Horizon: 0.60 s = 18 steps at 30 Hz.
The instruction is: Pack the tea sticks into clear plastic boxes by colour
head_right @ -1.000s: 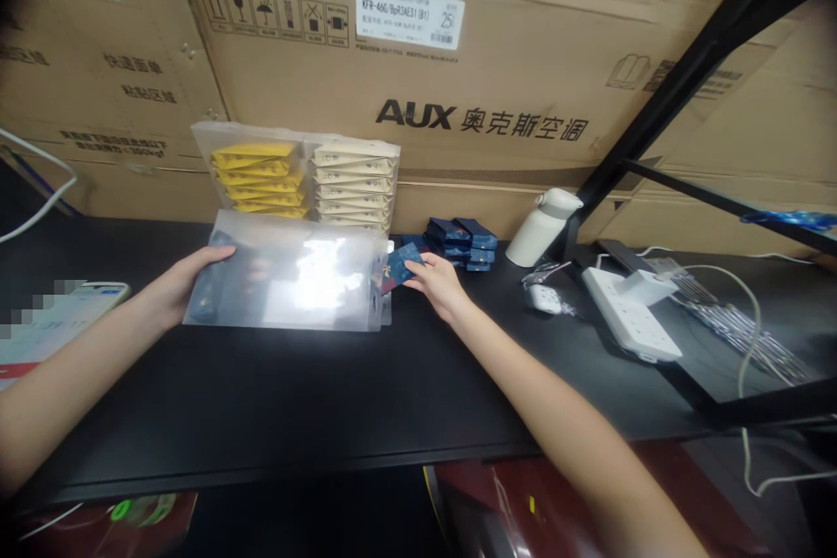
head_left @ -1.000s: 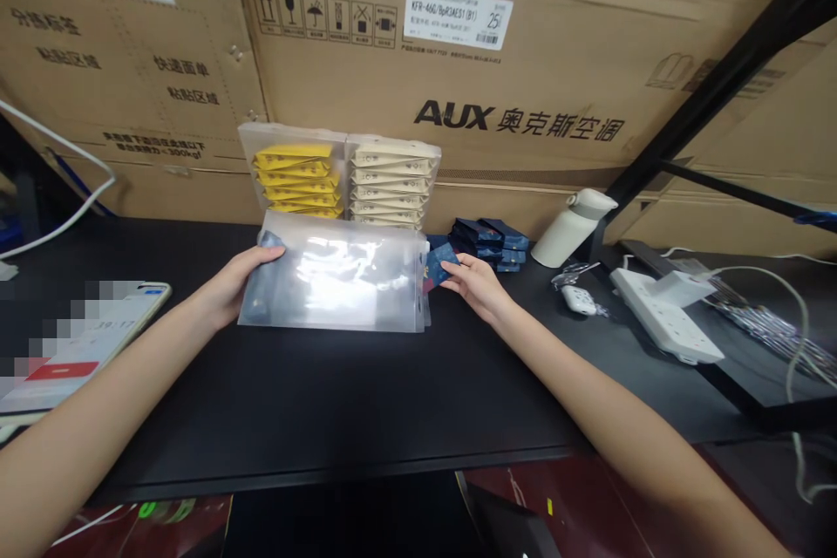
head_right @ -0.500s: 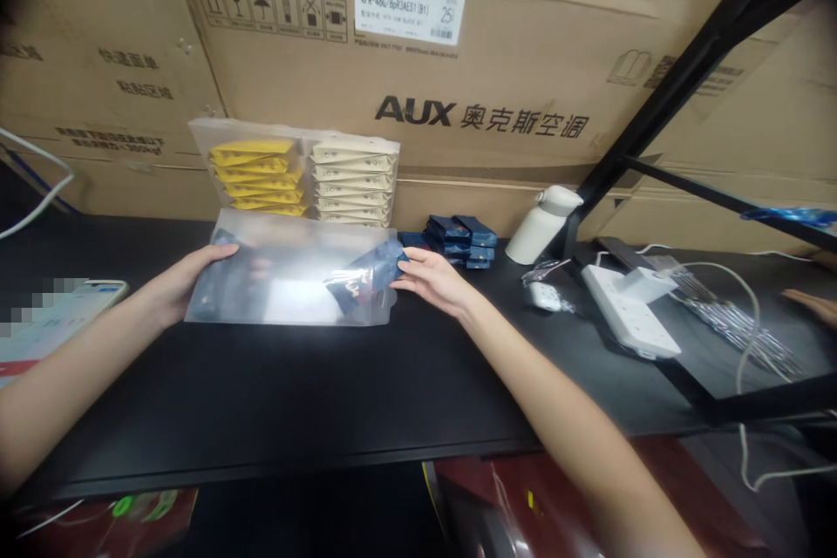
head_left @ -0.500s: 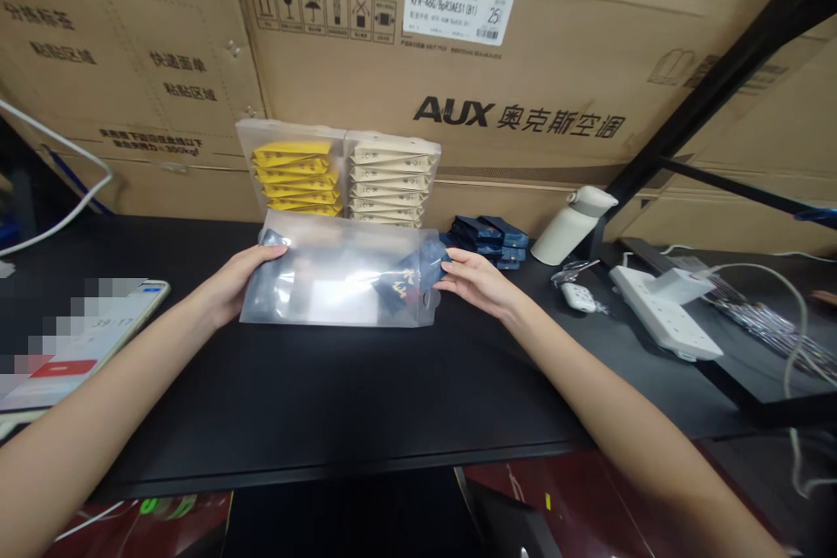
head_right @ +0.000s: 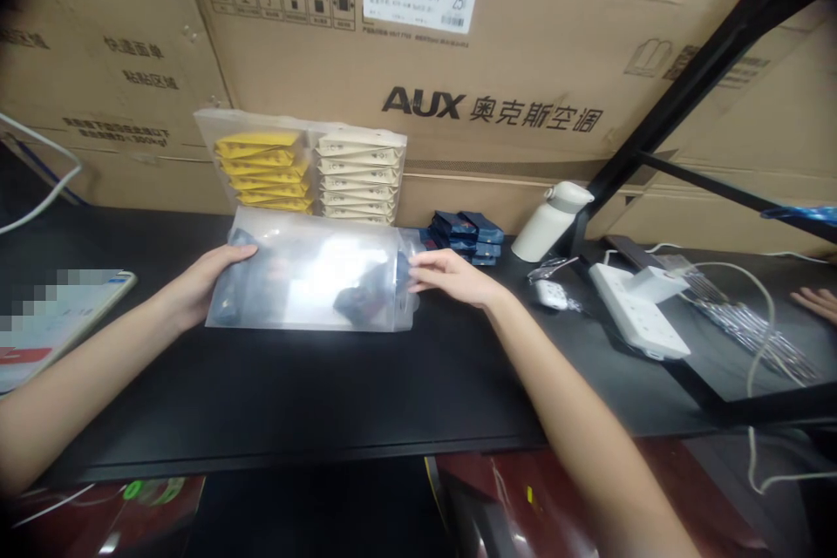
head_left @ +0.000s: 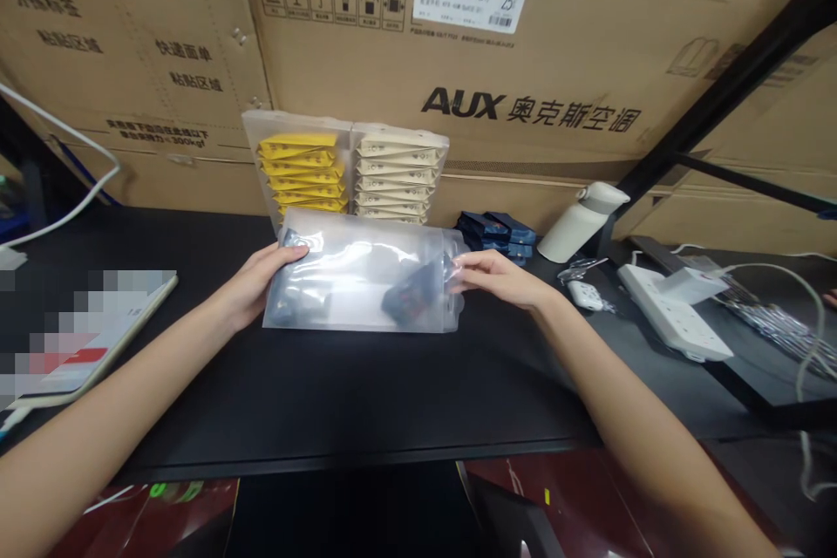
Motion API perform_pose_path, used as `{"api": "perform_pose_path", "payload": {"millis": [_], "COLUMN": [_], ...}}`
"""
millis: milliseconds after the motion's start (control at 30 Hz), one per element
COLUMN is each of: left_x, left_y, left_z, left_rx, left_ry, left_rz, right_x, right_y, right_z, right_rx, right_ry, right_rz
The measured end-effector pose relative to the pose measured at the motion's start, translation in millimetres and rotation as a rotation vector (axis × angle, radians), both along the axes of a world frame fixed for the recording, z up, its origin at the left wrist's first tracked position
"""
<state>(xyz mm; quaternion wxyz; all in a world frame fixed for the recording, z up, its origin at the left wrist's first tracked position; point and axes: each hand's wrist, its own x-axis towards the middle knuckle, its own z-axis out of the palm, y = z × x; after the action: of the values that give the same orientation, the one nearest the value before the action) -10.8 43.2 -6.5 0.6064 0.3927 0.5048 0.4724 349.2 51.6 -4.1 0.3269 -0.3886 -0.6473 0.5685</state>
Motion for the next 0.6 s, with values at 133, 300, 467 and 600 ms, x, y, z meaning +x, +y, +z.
{"api": "perform_pose_path", "payload": {"millis": [133, 300, 467, 600], "left_x": [-1, 2, 1, 3], "left_y": [0, -4, -6, -8], "left_z": [-2.6, -1.3, 1.4, 5.1], "left_rx": [0.019, 0.014, 0.002, -0.074], "left_ry": [-0.001, -0.055, -0.140, -0.188], "left_rz": [-0.029, -0.078, -0.116, -0.108], "right_x": [-4, -25, -21, -14], "right_y": [1, -8, -9, -10], "right_z": [-11.2, -21.3, -19.0, -13.4], "right_rx": [-0.124, -0.188, -0.296, -0.332], "right_ry": [0.028, 0.208, 0.270, 0.255], "right_rz": [0.059, 0.176, 0.144, 0.154]}}
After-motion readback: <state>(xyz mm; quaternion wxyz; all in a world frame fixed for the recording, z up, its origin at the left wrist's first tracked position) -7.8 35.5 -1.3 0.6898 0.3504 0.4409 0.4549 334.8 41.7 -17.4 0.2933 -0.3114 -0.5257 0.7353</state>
